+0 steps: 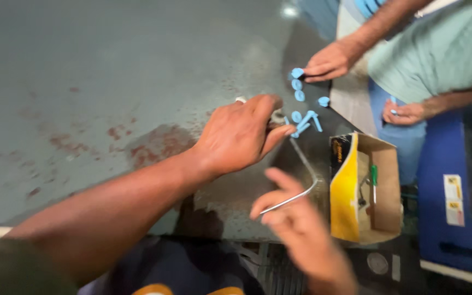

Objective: The person assembles light blue plastic components by inserting bolts and washers into a metal jig and tightening them with an Allen key. The person then removes the assembled units and places them into a cardboard box.

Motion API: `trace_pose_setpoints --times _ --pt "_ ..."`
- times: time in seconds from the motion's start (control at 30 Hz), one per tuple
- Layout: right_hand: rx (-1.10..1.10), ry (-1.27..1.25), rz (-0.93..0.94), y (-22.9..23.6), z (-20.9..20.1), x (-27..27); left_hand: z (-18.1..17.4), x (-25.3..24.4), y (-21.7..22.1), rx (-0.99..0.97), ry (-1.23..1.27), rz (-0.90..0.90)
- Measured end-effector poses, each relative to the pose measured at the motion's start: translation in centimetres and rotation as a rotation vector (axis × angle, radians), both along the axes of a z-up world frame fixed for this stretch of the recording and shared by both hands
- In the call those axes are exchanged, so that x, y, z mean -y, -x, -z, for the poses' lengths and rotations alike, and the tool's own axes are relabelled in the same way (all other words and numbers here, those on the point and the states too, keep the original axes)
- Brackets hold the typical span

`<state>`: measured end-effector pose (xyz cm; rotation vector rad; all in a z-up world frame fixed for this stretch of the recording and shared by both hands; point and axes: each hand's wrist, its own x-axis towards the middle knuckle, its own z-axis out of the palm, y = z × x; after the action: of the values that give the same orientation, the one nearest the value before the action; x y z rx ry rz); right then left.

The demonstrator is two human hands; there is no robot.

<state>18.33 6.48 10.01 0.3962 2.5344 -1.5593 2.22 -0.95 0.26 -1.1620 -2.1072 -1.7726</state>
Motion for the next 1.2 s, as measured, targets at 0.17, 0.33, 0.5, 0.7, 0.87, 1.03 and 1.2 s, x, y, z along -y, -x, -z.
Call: trace_pose_setpoints --times 0.17,0.33,0.5,0.7,0.87,1.03,1.2 --pt "-0.131 0.704 0.284 -0.9 0.1 -2.7 -0.3 -0.7 0.3 -0.047 -0.005 -0.042" --pt "-0.160 1.027 0.212 -1.4 2.3 -3.4 0.3 0.0 -0.1 -0.119 0.004 -0.026" --pt "-0.066 0.887 0.240 -1.3 1.5 -4.5 0.7 -0.4 0.0 -0.179 -0.045 -0.033" --pt "0.167 -0.121 0.039 -1.3 3.0 -5.5 0.3 -1.1 0.0 0.119 -0.075 0.202" --pt "-0.025 -0.885 -0.193 2.6 5.4 -7.4 -1.4 -0.5 0.6 0.428 -0.094 0.249" --pt "-0.400 -1.260 -0.319 8.2 3.6 -11.3 -2.6 0.2 1.4 0.495 -0.032 0.414" --pt "-0.314 -1.526 -0.487 12.5 -0.3 -14.0 -2.6 0.1 2.3 0.456 0.243 0.373"
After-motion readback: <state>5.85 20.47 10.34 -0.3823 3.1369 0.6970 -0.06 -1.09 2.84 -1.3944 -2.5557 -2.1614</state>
